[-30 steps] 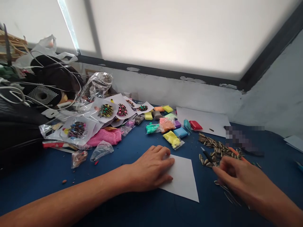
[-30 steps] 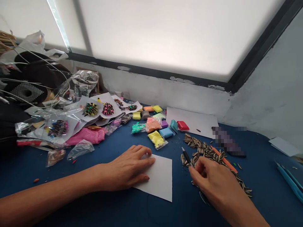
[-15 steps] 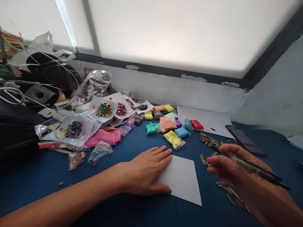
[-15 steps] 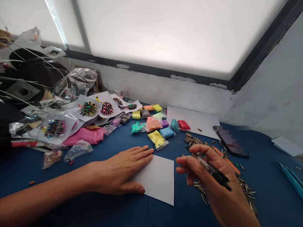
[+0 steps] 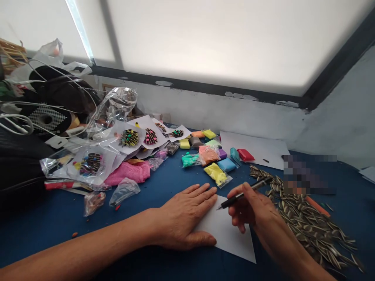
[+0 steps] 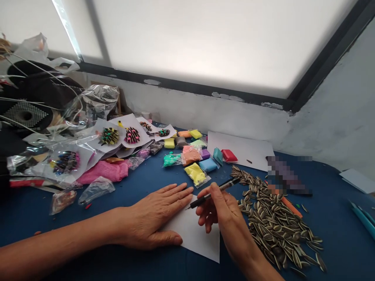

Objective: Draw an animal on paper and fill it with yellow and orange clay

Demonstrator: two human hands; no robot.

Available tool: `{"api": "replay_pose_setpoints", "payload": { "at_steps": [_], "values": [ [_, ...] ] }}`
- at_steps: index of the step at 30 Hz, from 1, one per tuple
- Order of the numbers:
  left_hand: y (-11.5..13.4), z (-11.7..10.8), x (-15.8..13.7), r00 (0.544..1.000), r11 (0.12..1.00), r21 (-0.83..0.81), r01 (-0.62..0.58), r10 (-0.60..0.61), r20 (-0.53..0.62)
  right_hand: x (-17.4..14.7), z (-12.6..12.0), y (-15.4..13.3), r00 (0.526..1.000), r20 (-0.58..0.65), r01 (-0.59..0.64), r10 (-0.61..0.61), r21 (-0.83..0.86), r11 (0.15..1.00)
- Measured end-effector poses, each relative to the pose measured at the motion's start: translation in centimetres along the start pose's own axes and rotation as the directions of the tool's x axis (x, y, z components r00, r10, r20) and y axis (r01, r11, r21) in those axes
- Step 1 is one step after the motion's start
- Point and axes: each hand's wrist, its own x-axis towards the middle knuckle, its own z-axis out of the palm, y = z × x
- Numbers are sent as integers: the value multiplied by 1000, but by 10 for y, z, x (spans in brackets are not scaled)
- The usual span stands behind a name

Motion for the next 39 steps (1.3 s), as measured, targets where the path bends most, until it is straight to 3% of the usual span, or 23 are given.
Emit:
{"api": "replay_pose_setpoints", "payload": {
  "at_steps": [6, 14, 20, 28, 34, 39],
  "values": [
    [1, 0, -1, 999, 999, -21, 28, -29, -42, 11, 9, 10, 1000, 11, 1, 0, -65, 998],
    [1, -25, -9, 995, 996, -13, 83, -83, 51, 1, 12, 16, 1000, 12, -1, 2, -85, 996],
    [-7, -27, -12, 991, 992, 14, 123, -123, 54, 6, 10, 19, 997, 74, 26, -17, -132, 991],
    [-10, -25, -13, 984, 986, 39, 160, -163, 70, -4, 18, 8, 999, 5, 48, -49, -333, 942],
    [-12, -23, -14, 990, 991, 21, 131, -132, 48, 8, 22, 9, 971, 214, 194, -107, -443, 875],
    [-13, -22, -15, 991, 992, 10, 124, -125, 50, 18, 26, 16, 966, 223, 211, -127, -406, 889]
  ]
}}
